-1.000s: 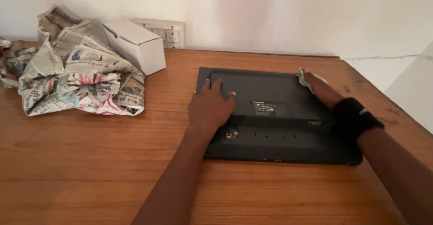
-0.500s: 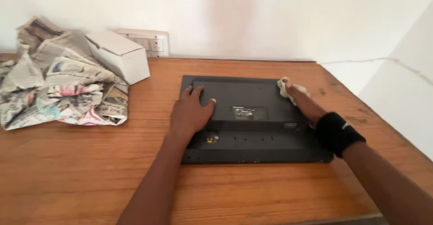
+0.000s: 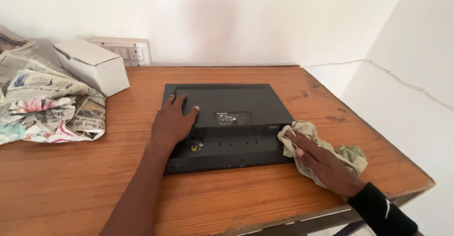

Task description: Wiping the back of a computer monitor using a cloth.

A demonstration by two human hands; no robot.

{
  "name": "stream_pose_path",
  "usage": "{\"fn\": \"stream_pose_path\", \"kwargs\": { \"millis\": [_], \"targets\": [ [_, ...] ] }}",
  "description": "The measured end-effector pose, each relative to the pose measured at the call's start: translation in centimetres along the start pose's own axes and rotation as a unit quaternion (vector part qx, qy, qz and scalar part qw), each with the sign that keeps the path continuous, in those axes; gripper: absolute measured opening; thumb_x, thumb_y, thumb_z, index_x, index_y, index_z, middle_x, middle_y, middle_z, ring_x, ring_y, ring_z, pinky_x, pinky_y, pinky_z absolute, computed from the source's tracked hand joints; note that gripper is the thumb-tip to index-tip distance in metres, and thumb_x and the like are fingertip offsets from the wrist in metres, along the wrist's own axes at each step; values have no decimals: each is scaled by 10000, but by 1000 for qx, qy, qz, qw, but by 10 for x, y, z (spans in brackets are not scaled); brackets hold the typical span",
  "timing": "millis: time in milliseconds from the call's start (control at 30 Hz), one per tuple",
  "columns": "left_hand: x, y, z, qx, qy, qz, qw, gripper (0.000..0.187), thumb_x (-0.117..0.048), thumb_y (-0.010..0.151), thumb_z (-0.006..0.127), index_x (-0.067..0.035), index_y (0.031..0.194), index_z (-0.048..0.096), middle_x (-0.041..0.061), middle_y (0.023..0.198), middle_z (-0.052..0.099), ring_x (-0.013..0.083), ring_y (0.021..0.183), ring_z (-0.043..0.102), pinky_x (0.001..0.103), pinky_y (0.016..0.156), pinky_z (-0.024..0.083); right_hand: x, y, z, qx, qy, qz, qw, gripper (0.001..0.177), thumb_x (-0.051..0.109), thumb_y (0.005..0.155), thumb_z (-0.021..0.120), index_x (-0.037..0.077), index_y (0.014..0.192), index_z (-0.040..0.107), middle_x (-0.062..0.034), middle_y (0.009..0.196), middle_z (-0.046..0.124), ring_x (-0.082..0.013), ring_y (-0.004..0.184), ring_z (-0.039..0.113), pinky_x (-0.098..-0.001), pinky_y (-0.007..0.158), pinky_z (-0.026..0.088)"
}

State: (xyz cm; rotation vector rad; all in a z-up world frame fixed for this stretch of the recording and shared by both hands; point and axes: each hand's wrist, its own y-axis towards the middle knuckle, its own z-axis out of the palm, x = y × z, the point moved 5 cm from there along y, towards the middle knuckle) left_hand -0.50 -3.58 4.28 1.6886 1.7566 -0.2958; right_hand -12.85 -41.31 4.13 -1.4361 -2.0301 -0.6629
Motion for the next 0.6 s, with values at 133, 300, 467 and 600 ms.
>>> {"fn": "stream_pose_path", "kwargs": {
  "millis": [133,300,467,600],
  "targets": [
    [-5,-1,-5,14,4,-10,1000,713,-561,912,592,-239,1533,457,113,1639,351,427,1423,431,511,1140,399,7,3,0,-51,82,22,995,658,411,1015,430,198,1616,271,8,1718,284,-178,1602,187,-350,1242,175],
    [-4,-3,-5,21,13,-20,999,709,-567,930,578,-242,1547,448,107,1649,349,429,1432,426,520,1152,399,-10,16,0,-93,194,125,969,723,559,992,347,227,1631,277,-7,1722,284,-183,1595,229,-342,1246,191],
    [-4,-2,-3,38,20,-29,999,714,-584,935,563,-257,1553,422,91,1653,324,411,1462,386,527,1148,392,-8,28,-5,-76,218,160,960,815,670,951,299,256,1641,168,-22,1748,153,-213,1607,143,-408,1257,169],
    [-1,1,-1,45,23,-33,998,726,-586,934,555,-254,1563,407,108,1659,311,415,1464,379,535,1133,413,-21,53,-15,-66,180,224,955,870,740,910,264,314,1657,134,-27,1747,86,-262,1611,99,-502,1268,158]
  ]
}}
